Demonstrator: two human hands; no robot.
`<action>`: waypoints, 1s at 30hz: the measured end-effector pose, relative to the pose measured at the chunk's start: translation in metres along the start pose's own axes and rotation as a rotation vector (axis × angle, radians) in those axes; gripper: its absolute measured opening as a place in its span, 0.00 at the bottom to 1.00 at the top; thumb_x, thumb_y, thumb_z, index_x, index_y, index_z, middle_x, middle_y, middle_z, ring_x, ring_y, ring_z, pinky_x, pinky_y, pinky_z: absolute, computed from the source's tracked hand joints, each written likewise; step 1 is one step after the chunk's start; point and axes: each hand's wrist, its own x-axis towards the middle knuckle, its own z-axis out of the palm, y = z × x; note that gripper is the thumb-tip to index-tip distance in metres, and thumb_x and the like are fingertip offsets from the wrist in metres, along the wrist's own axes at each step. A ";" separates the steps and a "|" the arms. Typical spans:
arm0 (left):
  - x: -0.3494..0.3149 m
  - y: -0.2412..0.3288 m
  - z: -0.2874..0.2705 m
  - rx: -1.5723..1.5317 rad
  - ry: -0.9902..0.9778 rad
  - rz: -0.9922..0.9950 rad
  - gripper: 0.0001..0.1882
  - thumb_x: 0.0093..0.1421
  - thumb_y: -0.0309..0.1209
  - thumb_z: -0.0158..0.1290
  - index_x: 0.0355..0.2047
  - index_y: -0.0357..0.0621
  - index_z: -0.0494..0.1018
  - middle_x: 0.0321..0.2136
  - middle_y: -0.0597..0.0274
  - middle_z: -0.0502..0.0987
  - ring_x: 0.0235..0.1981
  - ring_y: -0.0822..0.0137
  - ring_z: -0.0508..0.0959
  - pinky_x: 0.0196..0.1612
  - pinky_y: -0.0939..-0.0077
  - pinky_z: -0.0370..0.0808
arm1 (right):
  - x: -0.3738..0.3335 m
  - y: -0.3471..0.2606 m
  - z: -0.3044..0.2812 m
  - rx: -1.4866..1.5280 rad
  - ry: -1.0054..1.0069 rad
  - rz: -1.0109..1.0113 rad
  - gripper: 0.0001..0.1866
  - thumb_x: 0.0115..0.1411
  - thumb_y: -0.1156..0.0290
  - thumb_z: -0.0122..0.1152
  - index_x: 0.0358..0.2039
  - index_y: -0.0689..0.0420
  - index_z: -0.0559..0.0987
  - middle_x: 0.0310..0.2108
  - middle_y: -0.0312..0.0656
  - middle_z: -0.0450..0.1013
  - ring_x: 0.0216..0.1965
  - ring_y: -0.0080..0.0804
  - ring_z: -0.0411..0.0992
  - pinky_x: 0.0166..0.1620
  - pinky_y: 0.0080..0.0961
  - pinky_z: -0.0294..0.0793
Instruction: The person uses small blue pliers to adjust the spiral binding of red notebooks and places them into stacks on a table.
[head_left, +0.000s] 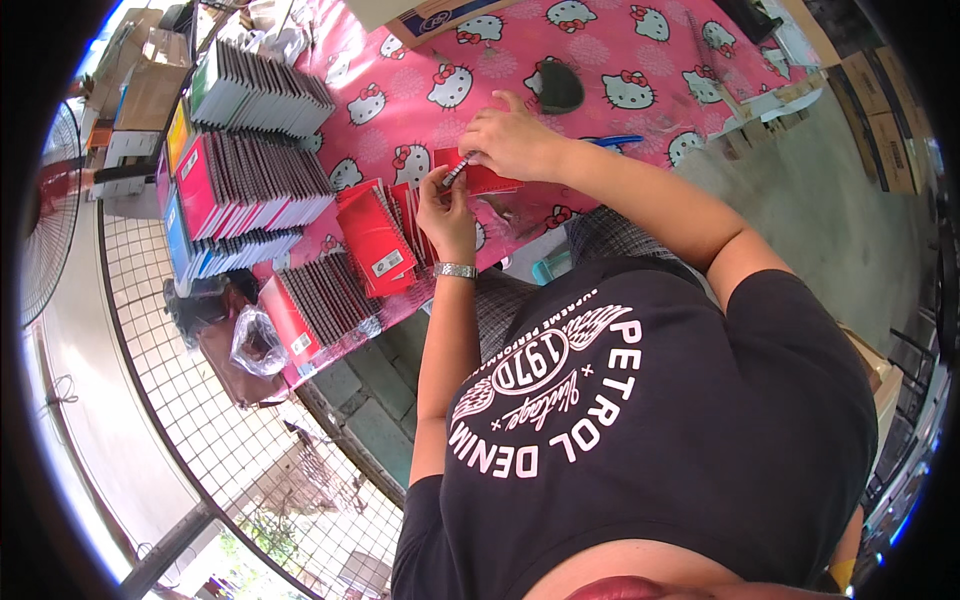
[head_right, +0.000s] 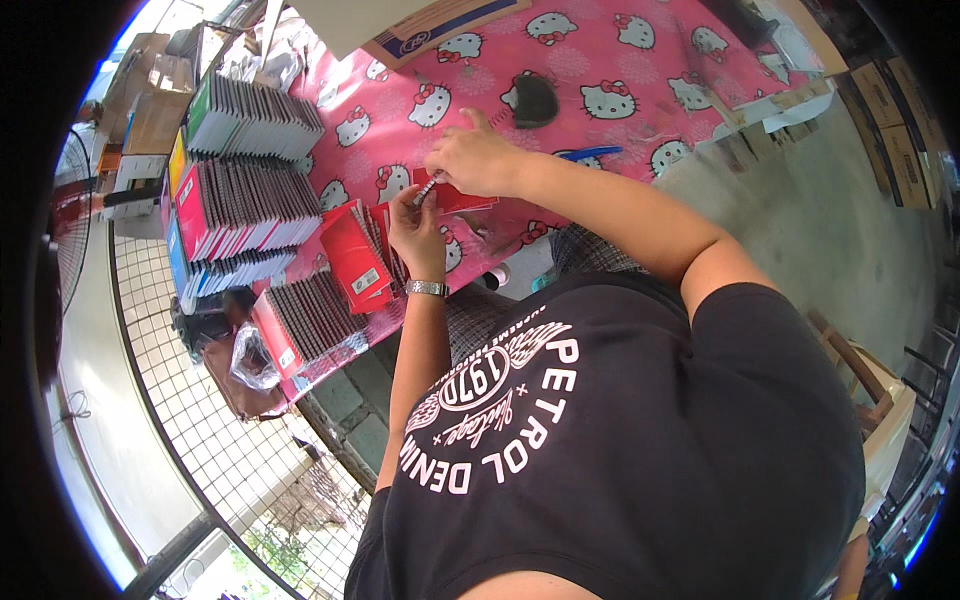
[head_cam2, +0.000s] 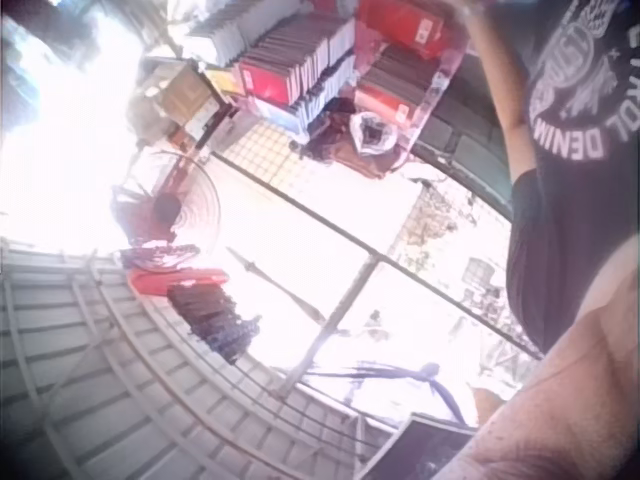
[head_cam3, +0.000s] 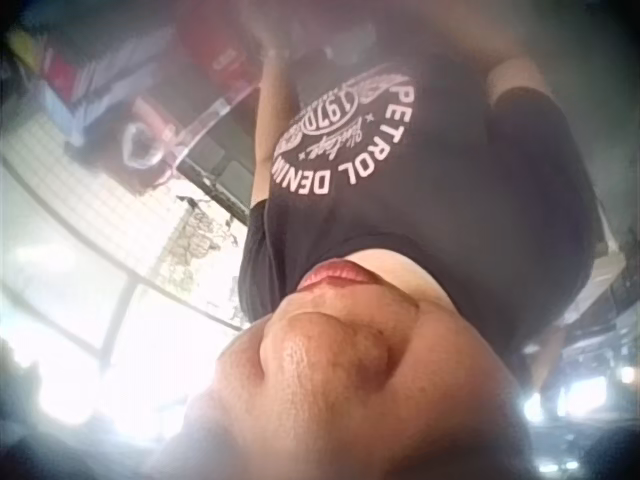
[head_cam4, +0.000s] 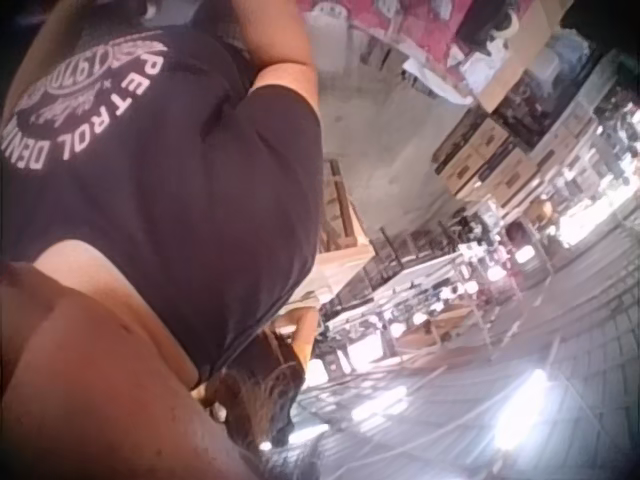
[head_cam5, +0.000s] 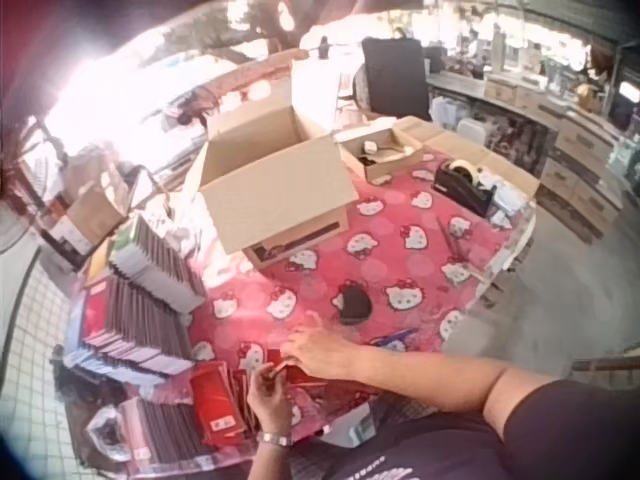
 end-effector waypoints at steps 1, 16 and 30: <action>-0.001 0.000 -0.001 -0.030 0.010 -0.021 0.11 0.60 0.23 0.59 0.42 0.36 0.74 0.37 0.63 0.75 0.32 0.76 0.77 0.33 0.82 0.80 | 0.004 0.000 -0.002 -0.004 0.003 -0.023 0.08 0.61 0.63 0.59 0.41 0.45 0.80 0.45 0.30 0.74 0.56 0.30 0.67 0.65 0.55 0.48; -0.011 -0.007 -0.002 0.123 0.029 0.128 0.11 0.66 0.32 0.54 0.42 0.37 0.73 0.29 0.60 0.77 0.25 0.74 0.76 0.27 0.80 0.75 | -0.112 0.050 0.028 -0.224 0.429 0.266 0.21 0.61 0.54 0.57 0.51 0.51 0.77 0.57 0.41 0.67 0.60 0.41 0.63 0.61 0.49 0.58; -0.005 -0.008 -0.006 0.335 -0.011 0.176 0.10 0.66 0.34 0.53 0.35 0.39 0.69 0.25 0.52 0.74 0.21 0.61 0.74 0.27 0.68 0.72 | -0.066 -0.034 0.026 0.354 0.449 0.025 0.24 0.53 0.59 0.65 0.49 0.53 0.78 0.44 0.41 0.73 0.48 0.41 0.69 0.53 0.40 0.64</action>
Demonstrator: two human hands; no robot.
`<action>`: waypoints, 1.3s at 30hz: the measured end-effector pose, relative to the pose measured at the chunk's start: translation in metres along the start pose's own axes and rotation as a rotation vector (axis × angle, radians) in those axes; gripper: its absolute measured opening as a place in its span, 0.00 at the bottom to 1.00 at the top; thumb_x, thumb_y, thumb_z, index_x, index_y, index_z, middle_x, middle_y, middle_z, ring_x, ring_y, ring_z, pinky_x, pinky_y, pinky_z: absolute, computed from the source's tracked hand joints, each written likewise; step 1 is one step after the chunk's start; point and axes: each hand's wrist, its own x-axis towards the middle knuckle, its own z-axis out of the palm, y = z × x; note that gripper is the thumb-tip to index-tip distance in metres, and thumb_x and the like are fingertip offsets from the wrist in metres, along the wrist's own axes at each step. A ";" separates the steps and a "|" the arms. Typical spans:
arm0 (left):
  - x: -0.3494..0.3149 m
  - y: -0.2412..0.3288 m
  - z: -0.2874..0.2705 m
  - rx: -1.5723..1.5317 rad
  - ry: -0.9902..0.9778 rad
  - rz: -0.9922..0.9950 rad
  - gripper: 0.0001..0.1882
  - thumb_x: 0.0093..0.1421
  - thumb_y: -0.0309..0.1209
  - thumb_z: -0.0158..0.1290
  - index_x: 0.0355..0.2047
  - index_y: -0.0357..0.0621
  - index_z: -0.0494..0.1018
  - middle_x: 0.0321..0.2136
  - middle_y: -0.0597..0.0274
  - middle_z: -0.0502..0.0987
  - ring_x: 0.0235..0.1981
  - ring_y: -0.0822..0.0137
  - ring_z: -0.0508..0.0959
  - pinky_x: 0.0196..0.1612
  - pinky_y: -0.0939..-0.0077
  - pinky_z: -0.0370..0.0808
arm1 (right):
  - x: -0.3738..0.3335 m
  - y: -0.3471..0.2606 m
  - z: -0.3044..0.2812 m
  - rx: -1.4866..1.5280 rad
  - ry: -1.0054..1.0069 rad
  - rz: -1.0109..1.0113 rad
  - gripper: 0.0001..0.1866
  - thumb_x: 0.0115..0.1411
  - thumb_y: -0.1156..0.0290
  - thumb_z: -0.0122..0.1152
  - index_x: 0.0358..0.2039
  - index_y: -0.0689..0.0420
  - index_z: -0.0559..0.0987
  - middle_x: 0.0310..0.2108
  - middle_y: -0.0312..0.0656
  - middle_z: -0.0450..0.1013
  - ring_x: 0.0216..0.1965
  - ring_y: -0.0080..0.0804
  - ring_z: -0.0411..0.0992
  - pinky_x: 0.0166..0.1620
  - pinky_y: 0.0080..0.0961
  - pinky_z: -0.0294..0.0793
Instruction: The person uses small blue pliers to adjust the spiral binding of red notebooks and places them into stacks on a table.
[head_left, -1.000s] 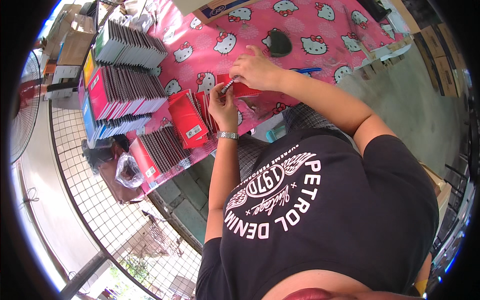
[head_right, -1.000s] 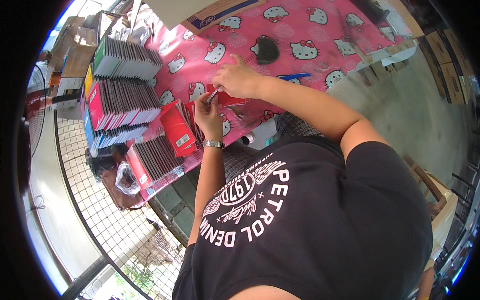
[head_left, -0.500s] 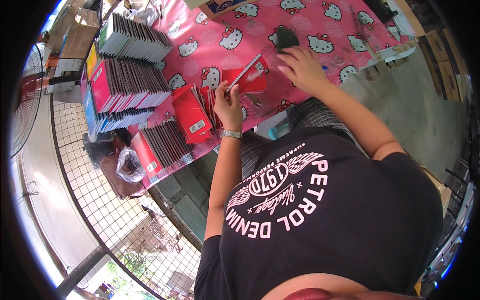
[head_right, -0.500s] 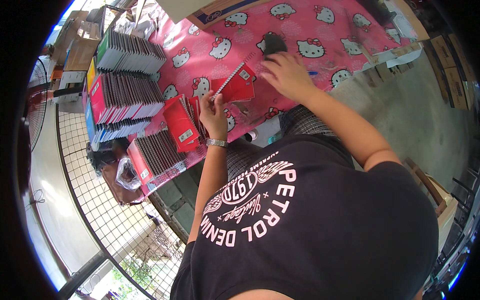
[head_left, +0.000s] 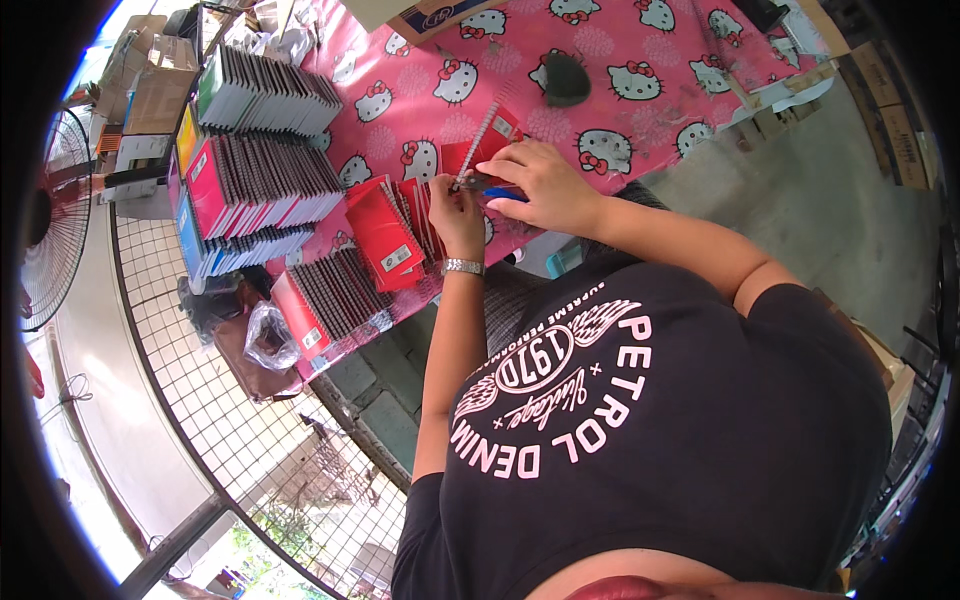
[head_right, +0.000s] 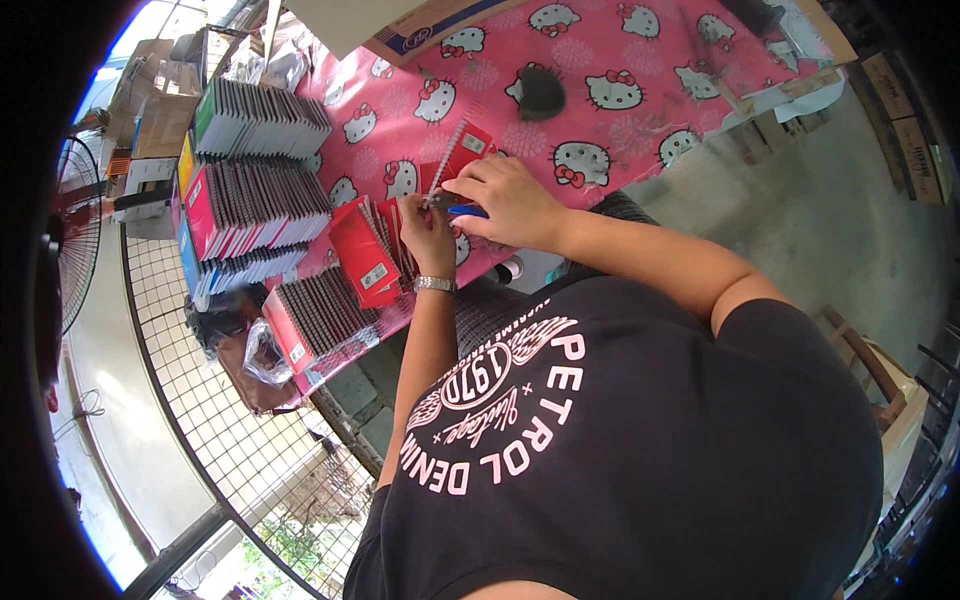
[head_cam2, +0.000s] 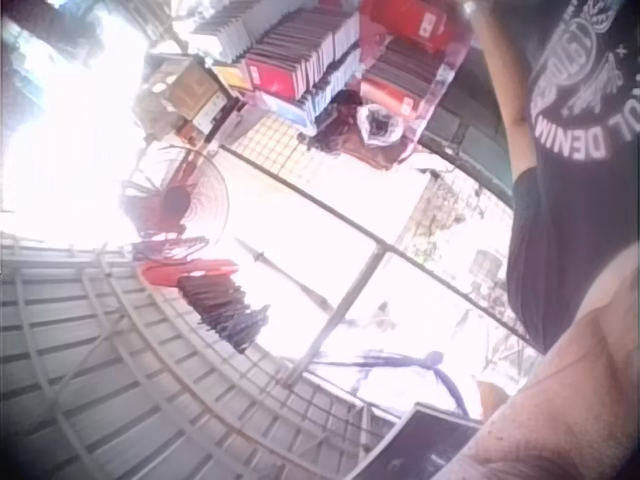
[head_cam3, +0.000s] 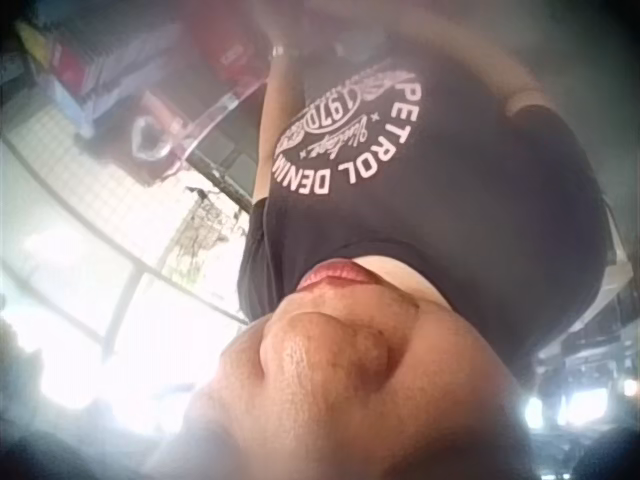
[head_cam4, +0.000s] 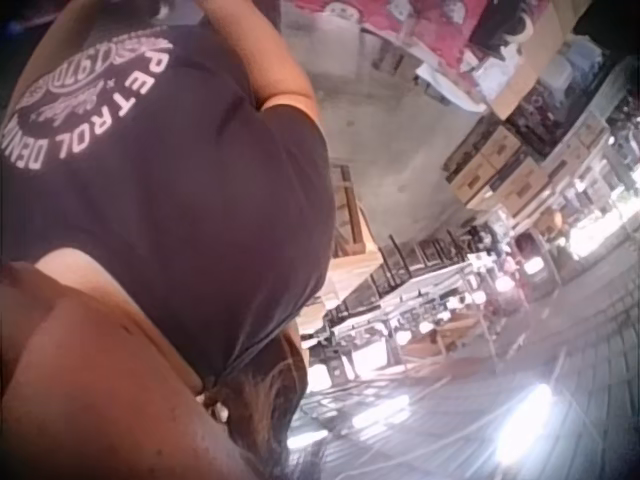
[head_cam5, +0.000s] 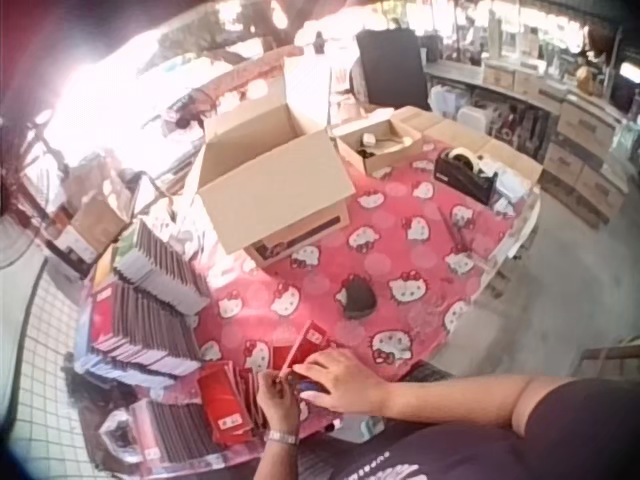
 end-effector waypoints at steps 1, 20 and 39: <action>0.003 0.000 -0.004 0.017 -0.070 -0.056 0.10 0.65 0.34 0.54 0.35 0.39 0.69 0.25 0.52 0.74 0.22 0.61 0.74 0.28 0.68 0.72 | 0.003 -0.001 0.003 -0.008 -0.011 -0.003 0.24 0.53 0.58 0.65 0.49 0.53 0.78 0.44 0.41 0.73 0.48 0.40 0.69 0.53 0.40 0.64; -0.008 -0.020 -0.005 -0.010 0.072 0.132 0.06 0.61 0.18 0.52 0.39 0.33 0.73 0.30 0.58 0.76 0.31 0.73 0.78 0.34 0.75 0.76 | 0.020 -0.008 0.008 0.509 -0.439 0.564 0.18 0.61 0.58 0.61 0.43 0.59 0.81 0.31 0.39 0.74 0.36 0.28 0.72 0.43 0.31 0.72; 0.008 0.005 -0.113 0.737 0.375 -0.027 0.15 0.58 0.32 0.58 0.44 0.40 0.74 0.41 0.48 0.75 0.45 0.48 0.75 0.47 0.55 0.75 | -0.002 0.233 -0.176 -0.816 0.446 0.512 0.12 0.55 0.67 0.57 0.37 0.59 0.81 0.35 0.51 0.77 0.40 0.51 0.74 0.44 0.44 0.73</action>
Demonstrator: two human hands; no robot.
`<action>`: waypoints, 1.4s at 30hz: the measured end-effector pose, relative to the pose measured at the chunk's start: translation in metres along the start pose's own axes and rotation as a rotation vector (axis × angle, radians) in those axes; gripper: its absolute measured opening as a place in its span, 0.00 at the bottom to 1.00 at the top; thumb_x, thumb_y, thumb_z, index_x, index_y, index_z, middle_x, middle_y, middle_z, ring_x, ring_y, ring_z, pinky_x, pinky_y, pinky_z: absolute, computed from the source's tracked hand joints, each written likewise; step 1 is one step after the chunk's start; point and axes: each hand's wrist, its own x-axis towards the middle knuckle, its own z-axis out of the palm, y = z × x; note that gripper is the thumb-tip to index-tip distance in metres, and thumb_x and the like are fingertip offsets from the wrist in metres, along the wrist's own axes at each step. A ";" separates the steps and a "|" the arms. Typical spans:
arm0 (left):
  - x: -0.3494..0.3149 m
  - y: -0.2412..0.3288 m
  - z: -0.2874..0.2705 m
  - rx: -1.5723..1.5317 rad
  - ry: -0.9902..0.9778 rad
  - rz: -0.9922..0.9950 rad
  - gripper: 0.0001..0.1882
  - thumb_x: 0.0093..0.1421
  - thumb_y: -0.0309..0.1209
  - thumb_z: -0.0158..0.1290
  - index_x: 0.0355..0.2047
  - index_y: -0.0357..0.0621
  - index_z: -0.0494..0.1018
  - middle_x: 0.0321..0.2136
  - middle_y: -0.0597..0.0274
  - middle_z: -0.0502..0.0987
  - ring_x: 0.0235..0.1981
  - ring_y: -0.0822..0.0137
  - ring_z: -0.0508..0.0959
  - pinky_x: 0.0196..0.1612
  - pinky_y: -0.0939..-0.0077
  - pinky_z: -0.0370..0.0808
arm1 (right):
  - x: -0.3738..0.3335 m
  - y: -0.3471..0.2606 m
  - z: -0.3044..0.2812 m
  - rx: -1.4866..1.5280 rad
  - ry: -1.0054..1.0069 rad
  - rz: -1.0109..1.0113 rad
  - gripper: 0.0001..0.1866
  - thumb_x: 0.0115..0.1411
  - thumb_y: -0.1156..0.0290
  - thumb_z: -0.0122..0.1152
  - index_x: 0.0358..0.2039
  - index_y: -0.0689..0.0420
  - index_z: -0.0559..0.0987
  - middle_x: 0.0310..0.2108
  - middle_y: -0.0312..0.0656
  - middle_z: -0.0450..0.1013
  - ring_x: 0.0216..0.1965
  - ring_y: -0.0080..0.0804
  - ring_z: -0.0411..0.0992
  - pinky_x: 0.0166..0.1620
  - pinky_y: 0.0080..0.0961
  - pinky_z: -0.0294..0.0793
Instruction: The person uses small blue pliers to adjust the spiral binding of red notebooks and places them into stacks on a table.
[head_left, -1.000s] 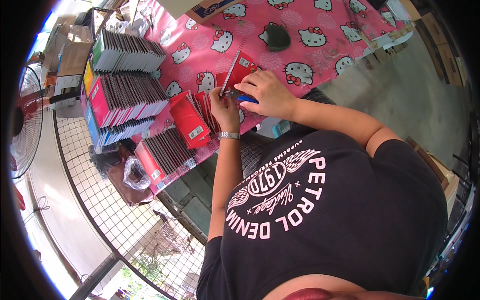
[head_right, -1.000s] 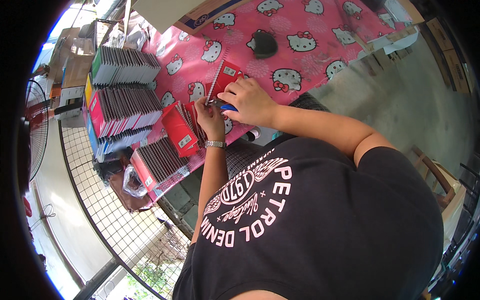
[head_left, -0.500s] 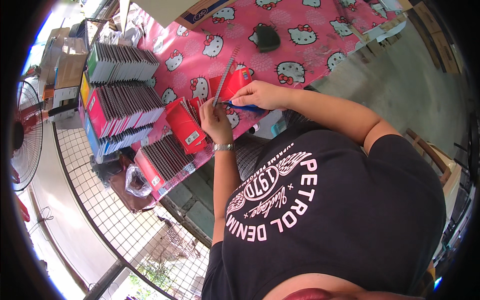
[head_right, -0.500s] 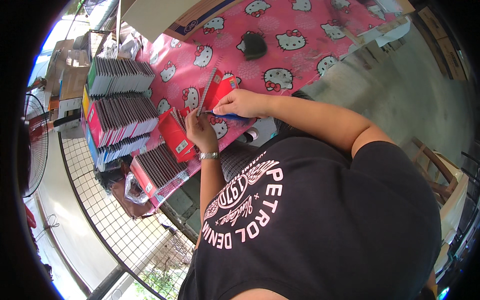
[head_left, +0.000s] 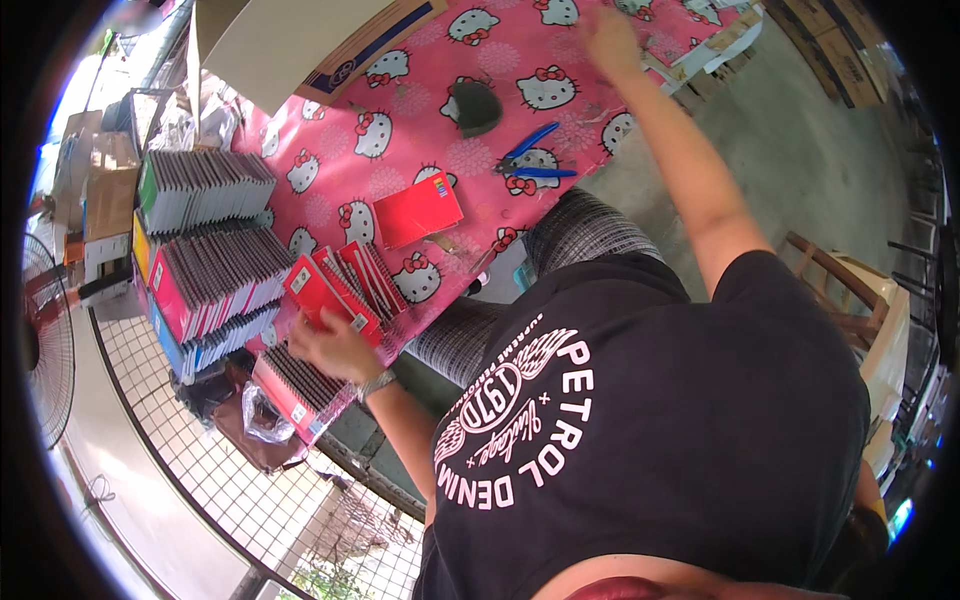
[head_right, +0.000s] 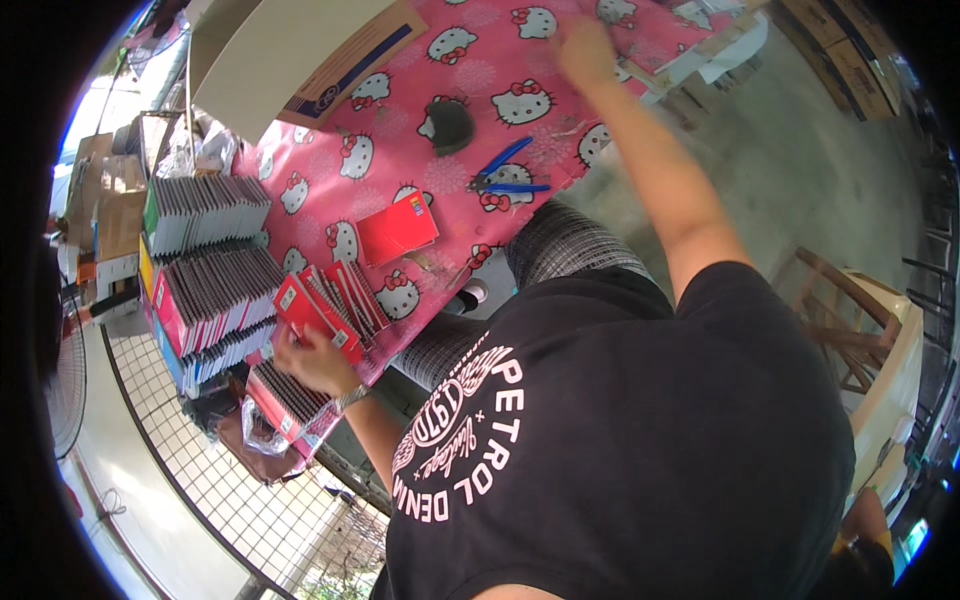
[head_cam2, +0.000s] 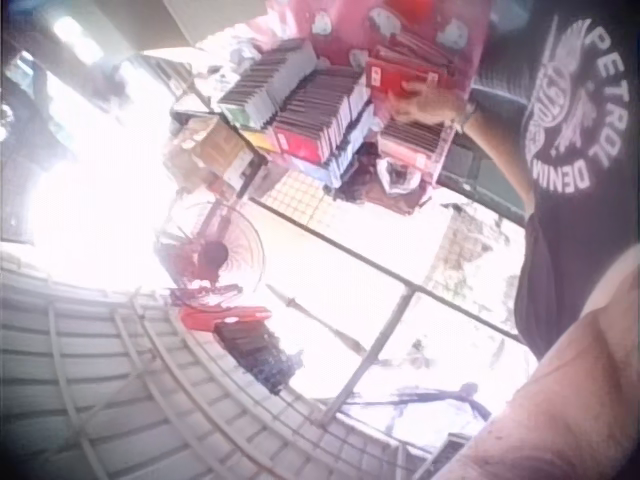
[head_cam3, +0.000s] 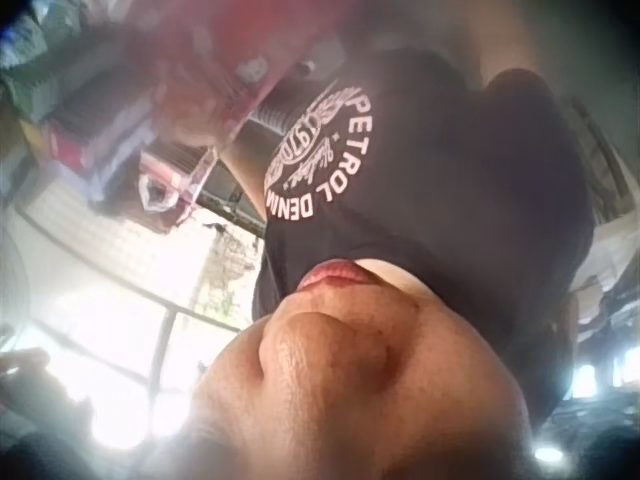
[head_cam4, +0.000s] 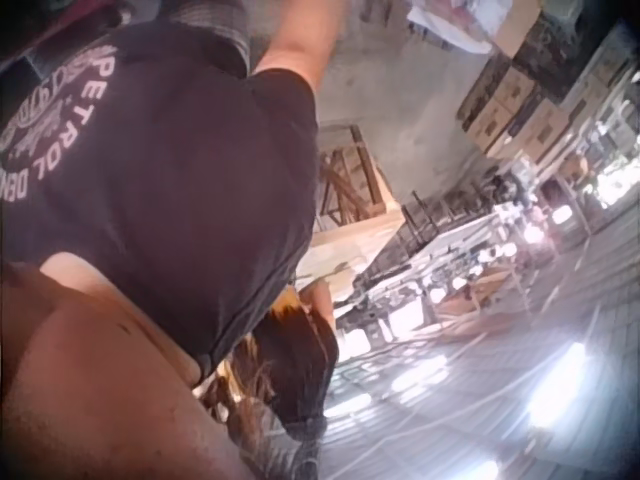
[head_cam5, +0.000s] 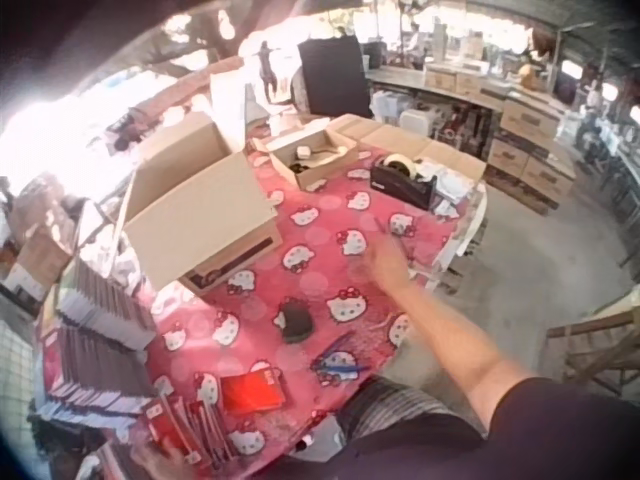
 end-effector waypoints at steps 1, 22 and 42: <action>0.001 0.015 0.007 -0.098 -0.055 0.189 0.14 0.57 0.31 0.58 0.43 0.41 0.75 0.41 0.49 0.76 0.45 0.48 0.75 0.49 0.55 0.74 | 0.011 0.013 0.004 0.069 0.088 0.116 0.12 0.54 0.70 0.58 0.38 0.60 0.80 0.37 0.54 0.76 0.42 0.54 0.74 0.45 0.45 0.73; 0.004 0.099 0.073 -0.308 -0.521 0.872 0.13 0.57 0.29 0.51 0.43 0.41 0.72 0.35 0.53 0.76 0.40 0.51 0.75 0.46 0.57 0.72 | -0.107 -0.168 -0.039 1.007 -0.690 -0.350 0.11 0.61 0.72 0.60 0.44 0.54 0.82 0.38 0.40 0.73 0.38 0.35 0.75 0.43 0.29 0.74; -0.010 0.109 0.089 -0.297 -0.391 0.754 0.11 0.63 0.35 0.50 0.42 0.43 0.71 0.37 0.55 0.76 0.44 0.54 0.74 0.62 0.52 0.60 | -0.103 -0.178 -0.024 1.023 -0.828 -0.299 0.10 0.61 0.72 0.57 0.42 0.55 0.81 0.37 0.42 0.75 0.38 0.39 0.74 0.44 0.32 0.73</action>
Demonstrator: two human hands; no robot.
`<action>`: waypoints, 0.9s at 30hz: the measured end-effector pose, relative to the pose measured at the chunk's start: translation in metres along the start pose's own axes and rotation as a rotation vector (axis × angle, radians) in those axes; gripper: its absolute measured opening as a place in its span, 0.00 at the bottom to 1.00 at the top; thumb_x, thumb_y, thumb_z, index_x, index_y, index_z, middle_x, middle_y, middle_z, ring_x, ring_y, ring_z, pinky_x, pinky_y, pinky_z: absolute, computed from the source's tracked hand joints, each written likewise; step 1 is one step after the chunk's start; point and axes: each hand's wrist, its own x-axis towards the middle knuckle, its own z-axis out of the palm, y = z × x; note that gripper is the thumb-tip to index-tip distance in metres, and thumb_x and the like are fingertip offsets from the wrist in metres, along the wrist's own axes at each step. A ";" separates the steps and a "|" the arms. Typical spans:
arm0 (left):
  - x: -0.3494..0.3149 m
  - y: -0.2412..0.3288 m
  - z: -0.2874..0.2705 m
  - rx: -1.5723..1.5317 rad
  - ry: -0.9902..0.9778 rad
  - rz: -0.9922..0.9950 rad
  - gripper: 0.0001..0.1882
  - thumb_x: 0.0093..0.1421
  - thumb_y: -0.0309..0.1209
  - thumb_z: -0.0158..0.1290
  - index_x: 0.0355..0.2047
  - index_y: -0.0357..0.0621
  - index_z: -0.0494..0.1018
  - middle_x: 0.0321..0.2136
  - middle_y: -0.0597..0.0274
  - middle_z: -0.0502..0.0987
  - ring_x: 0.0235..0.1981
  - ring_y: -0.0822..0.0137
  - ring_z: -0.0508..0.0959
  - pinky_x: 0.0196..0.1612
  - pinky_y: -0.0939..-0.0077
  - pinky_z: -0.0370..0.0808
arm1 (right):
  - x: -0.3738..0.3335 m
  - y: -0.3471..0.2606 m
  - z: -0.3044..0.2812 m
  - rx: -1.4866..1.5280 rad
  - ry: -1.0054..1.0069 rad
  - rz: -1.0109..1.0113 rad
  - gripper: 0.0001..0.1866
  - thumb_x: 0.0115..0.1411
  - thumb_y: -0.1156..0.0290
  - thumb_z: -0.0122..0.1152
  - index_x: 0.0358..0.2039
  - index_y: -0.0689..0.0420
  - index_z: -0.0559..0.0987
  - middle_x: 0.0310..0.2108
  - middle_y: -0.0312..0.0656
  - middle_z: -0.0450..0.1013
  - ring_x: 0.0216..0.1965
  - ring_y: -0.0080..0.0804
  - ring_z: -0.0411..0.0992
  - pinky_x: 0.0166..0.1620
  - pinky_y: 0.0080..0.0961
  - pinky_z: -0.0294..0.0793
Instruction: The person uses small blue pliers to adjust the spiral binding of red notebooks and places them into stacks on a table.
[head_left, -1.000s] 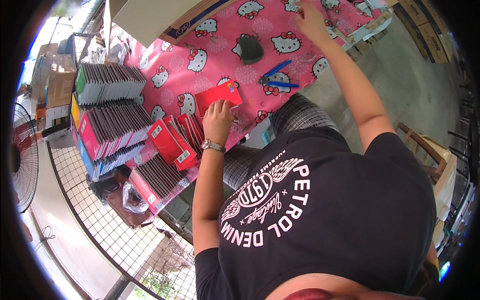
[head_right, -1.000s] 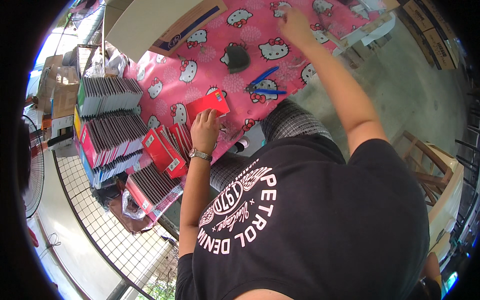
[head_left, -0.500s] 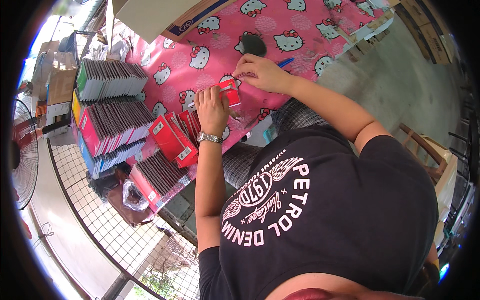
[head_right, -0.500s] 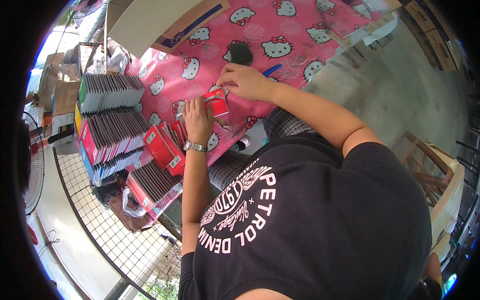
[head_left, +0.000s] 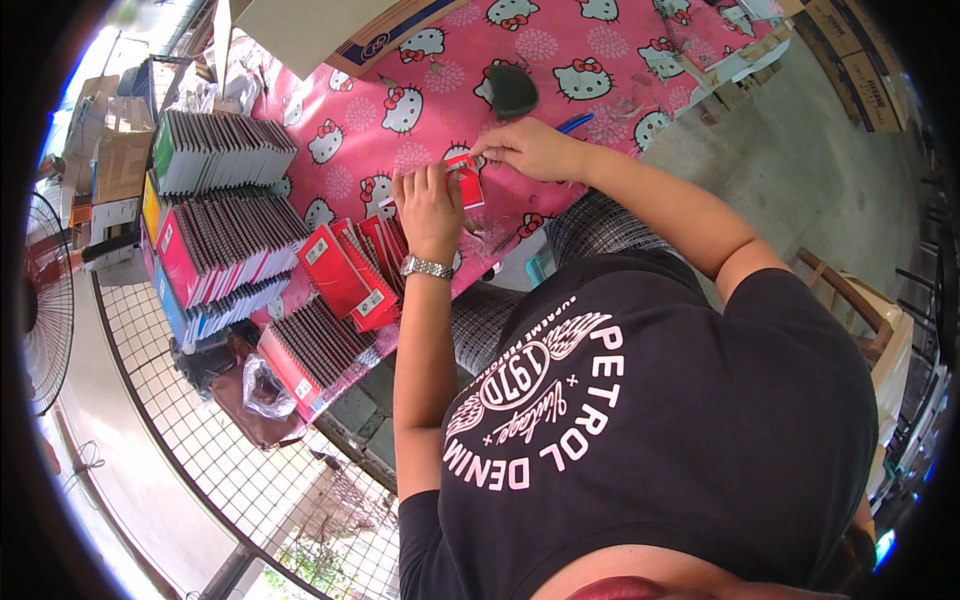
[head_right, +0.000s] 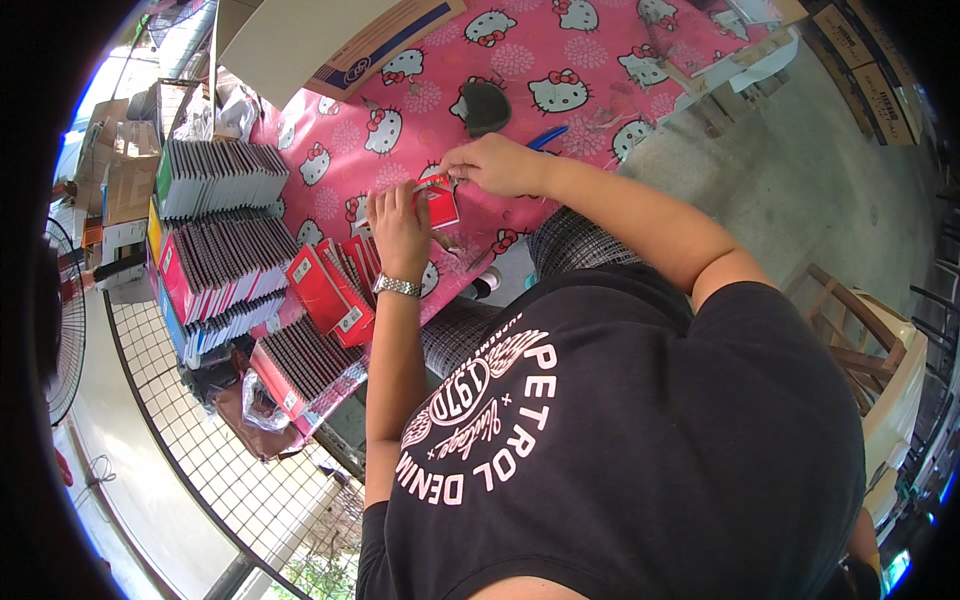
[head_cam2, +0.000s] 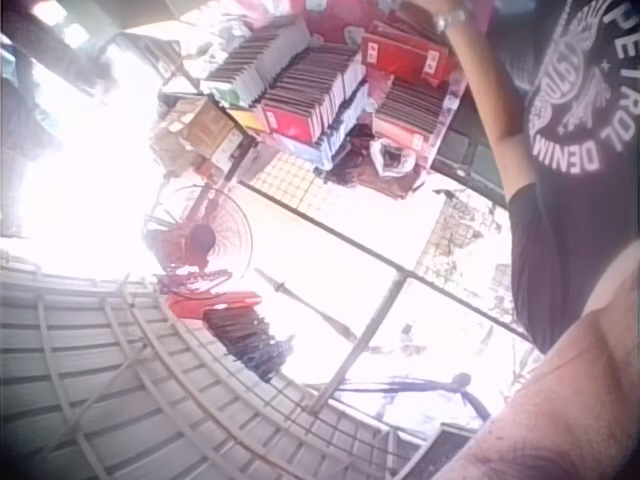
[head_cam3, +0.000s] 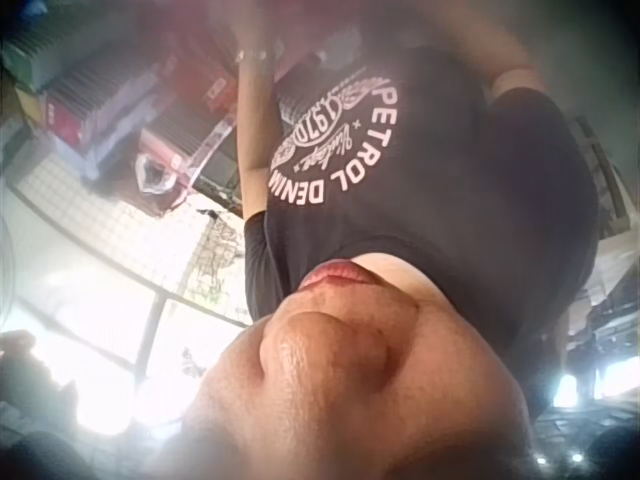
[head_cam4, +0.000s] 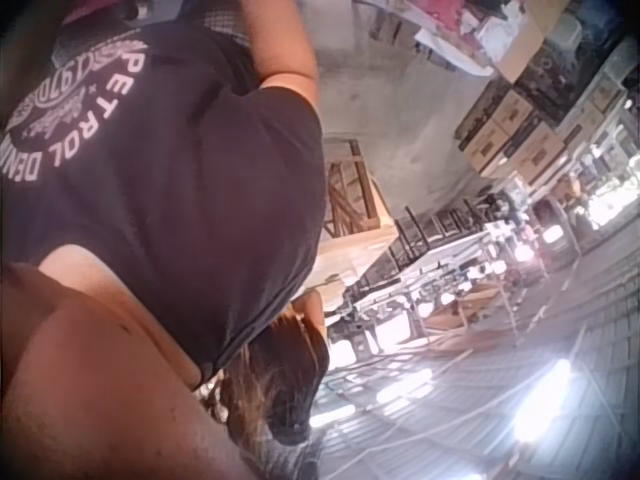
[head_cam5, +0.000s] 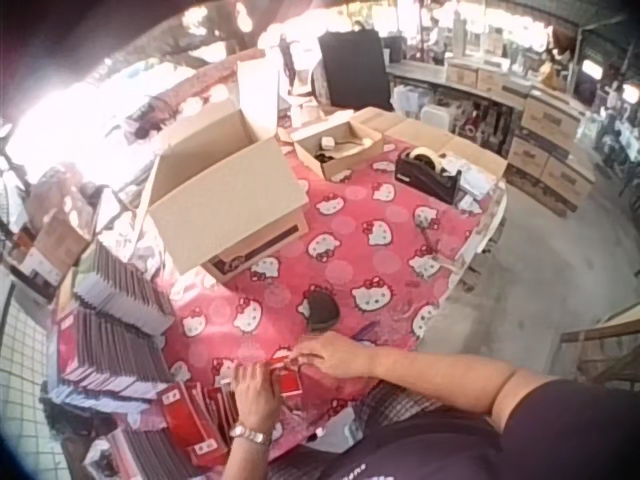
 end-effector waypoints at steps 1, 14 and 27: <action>0.000 0.002 0.001 0.001 0.024 0.013 0.11 0.63 0.35 0.50 0.42 0.43 0.71 0.37 0.55 0.76 0.44 0.54 0.74 0.62 0.52 0.60 | 0.001 -0.001 0.000 0.034 -0.033 0.066 0.10 0.62 0.71 0.56 0.42 0.55 0.81 0.37 0.43 0.75 0.37 0.40 0.74 0.43 0.33 0.73; 0.004 0.001 -0.001 -0.047 -0.027 0.032 0.12 0.62 0.32 0.49 0.45 0.44 0.71 0.37 0.56 0.77 0.44 0.54 0.75 0.61 0.51 0.61 | 0.007 0.001 0.000 -0.210 0.027 -0.058 0.10 0.61 0.68 0.58 0.43 0.50 0.81 0.36 0.35 0.75 0.42 0.37 0.70 0.47 0.35 0.67; 0.000 0.010 -0.009 -0.017 -0.124 0.018 0.17 0.60 0.36 0.53 0.48 0.44 0.70 0.42 0.58 0.77 0.49 0.55 0.73 0.66 0.47 0.53 | 0.012 -0.022 -0.002 -0.246 -0.145 -0.041 0.19 0.63 0.60 0.57 0.50 0.56 0.72 0.36 0.53 0.75 0.44 0.45 0.75 0.45 0.40 0.73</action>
